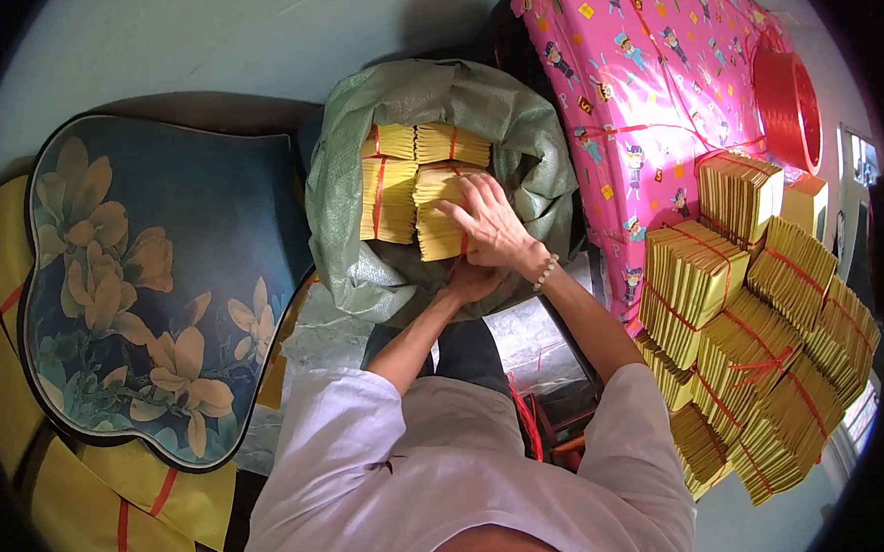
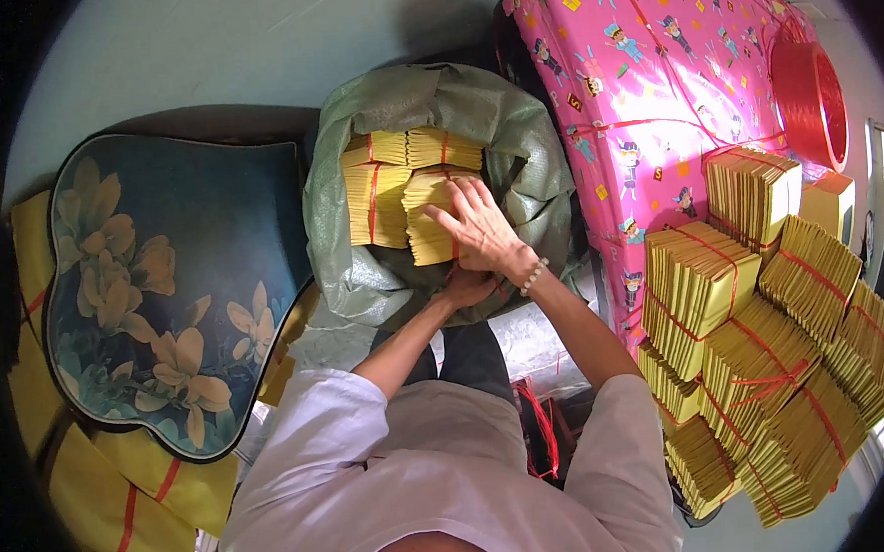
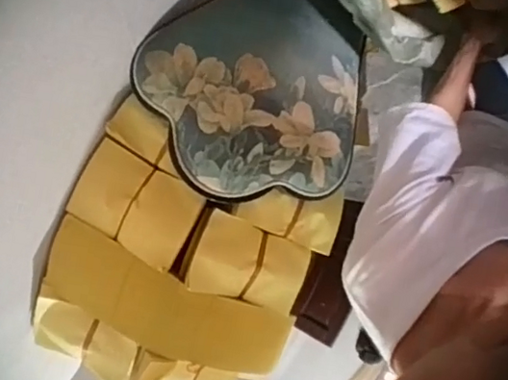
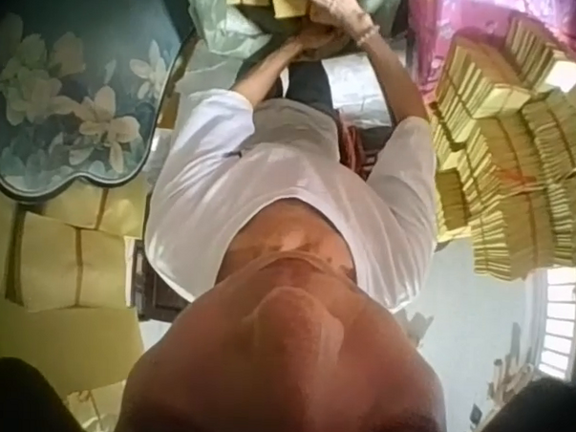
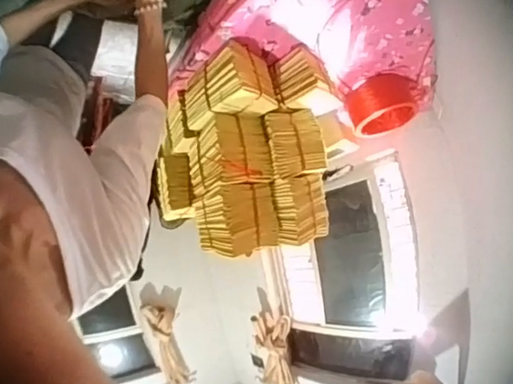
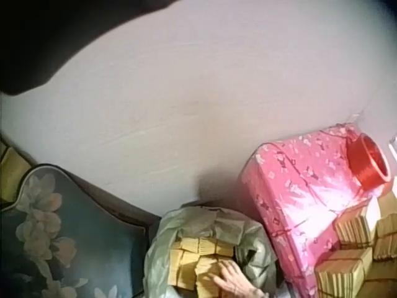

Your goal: Packing bundles of yellow paper into a large woven sack.

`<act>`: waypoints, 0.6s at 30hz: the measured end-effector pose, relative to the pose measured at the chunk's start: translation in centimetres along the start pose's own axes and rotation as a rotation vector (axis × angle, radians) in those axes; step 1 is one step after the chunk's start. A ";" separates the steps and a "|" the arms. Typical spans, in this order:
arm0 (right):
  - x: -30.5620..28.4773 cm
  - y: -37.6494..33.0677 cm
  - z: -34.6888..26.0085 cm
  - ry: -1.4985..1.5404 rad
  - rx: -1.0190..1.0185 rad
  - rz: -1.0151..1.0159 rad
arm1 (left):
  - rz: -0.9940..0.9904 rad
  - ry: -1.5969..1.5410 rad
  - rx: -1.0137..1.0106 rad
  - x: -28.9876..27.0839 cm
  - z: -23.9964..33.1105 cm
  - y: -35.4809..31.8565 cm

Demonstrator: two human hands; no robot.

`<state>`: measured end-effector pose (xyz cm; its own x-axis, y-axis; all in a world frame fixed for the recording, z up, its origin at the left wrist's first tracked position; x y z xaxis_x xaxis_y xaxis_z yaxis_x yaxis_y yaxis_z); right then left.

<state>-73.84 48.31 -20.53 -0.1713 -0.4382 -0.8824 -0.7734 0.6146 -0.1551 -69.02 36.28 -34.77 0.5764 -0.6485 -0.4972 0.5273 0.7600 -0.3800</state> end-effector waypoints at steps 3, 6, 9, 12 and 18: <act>1.0 -0.5 1.3 -0.044 0.030 0.030 | -0.072 -0.066 -0.029 -0.9 1.3 0.5; 1.2 -1.0 1.4 -0.069 0.079 0.029 | -0.224 -0.207 -0.136 -0.5 1.2 0.4; 2.1 -0.8 2.6 -0.069 0.118 0.023 | -0.165 -0.216 -0.073 0.0 0.7 0.1; 3.2 -0.3 4.2 0.070 0.165 -0.047 | -0.179 -0.206 -0.150 0.6 0.0 -0.5; 1.8 -2.3 3.3 -0.041 0.242 0.084 | -0.011 -0.359 -0.116 -4.8 1.7 -3.9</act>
<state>-70.33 48.25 -23.24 -0.2002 -0.3548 -0.9133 -0.5879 0.7891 -0.1777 -72.81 36.38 -29.55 0.7645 -0.6144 -0.1952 0.4720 0.7397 -0.4797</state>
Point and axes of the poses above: each hand's wrist, its own y-axis towards the middle knuckle, its own x-axis out of the palm, z = x × y, the point moved 10 cm from there along y, towards the middle knuckle, and after that the axes turned 4 degrees about -z, right-handed, at the moved point
